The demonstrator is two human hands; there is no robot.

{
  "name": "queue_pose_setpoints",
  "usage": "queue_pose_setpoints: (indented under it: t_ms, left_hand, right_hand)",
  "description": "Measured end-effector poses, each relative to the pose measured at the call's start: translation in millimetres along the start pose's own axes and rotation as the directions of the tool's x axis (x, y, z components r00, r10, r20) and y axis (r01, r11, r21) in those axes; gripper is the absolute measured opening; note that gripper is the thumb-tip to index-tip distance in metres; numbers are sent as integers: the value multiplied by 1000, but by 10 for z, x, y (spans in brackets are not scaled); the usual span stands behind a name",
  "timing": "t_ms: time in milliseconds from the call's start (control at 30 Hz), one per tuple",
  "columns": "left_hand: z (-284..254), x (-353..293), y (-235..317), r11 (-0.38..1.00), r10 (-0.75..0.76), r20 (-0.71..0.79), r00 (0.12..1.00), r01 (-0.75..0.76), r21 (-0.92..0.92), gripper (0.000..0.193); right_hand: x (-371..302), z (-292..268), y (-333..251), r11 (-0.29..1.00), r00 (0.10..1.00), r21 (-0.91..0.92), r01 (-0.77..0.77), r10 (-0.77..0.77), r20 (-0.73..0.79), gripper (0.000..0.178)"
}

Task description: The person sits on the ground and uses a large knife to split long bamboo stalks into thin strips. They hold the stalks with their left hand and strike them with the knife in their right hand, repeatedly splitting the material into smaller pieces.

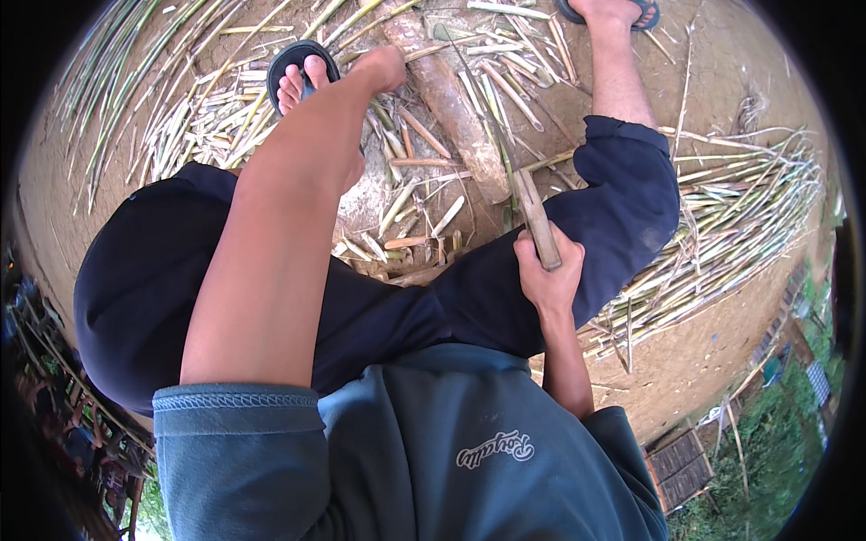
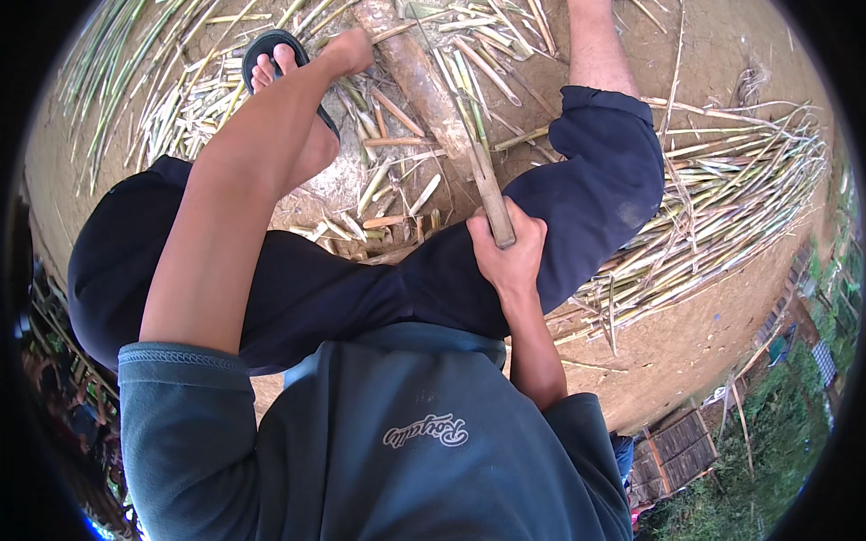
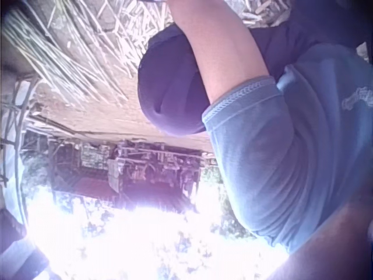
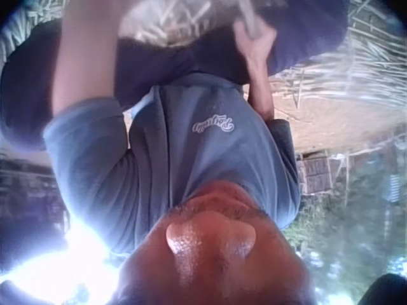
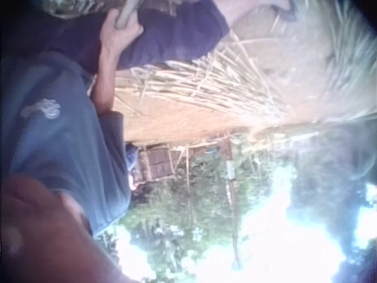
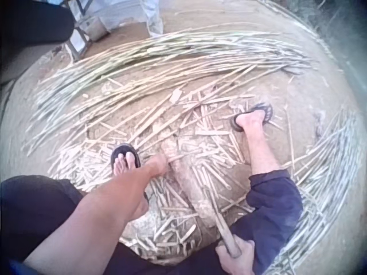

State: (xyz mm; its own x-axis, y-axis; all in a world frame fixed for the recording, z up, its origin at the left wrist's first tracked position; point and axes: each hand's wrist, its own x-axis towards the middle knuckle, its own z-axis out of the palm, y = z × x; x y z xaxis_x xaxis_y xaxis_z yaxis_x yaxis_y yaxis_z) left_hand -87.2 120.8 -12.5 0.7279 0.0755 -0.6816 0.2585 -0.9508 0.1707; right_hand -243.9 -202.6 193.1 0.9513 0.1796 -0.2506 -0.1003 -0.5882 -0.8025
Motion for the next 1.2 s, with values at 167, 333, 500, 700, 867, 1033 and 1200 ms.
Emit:
queue_pose_setpoints:
  t_ms: [167, 333, 500, 700, 867, 1033, 1200]
  left_hand:
    - [126, 46, -63, 998, 60, -74, 995, -59, 21, 25]
    - [-43, -82, 83, 999, 16, -24, 1000, -17, -38, 29]
    - [22, -53, -36, 999, 11, 1, 1000, -11, -31, 32]
    - [47, -68, 17, 993, -48, 1, 999, 48, -104, 32]
    - [-94, -198, 141, 989, -65, 23, 998, 67, -130, 33]
    - [-16, -199, 1, 982, -113, -25, 993, 108, -154, 32]
    - [-117, -251, 110, 981, -112, -34, 993, 105, -164, 33]
  right_hand:
    - [153, 81, -26, 1000, 1000, -4, -22, 22, 2, 9]
    - [105, 66, 6, 999, 998, 26, -26, 27, -54, 12]
    - [218, 134, -138, 998, 999, -33, -44, 44, 4, 12]
    - [303, 169, -8, 996, 997, -52, -74, 74, -6, 14]
    - [149, 77, -100, 997, 999, -65, -40, 40, 9, 10]
    - [331, 211, -19, 999, 999, -33, -42, 43, 10, 16]
    - [249, 141, -80, 999, 1000, -44, -4, 5, 22, 17]
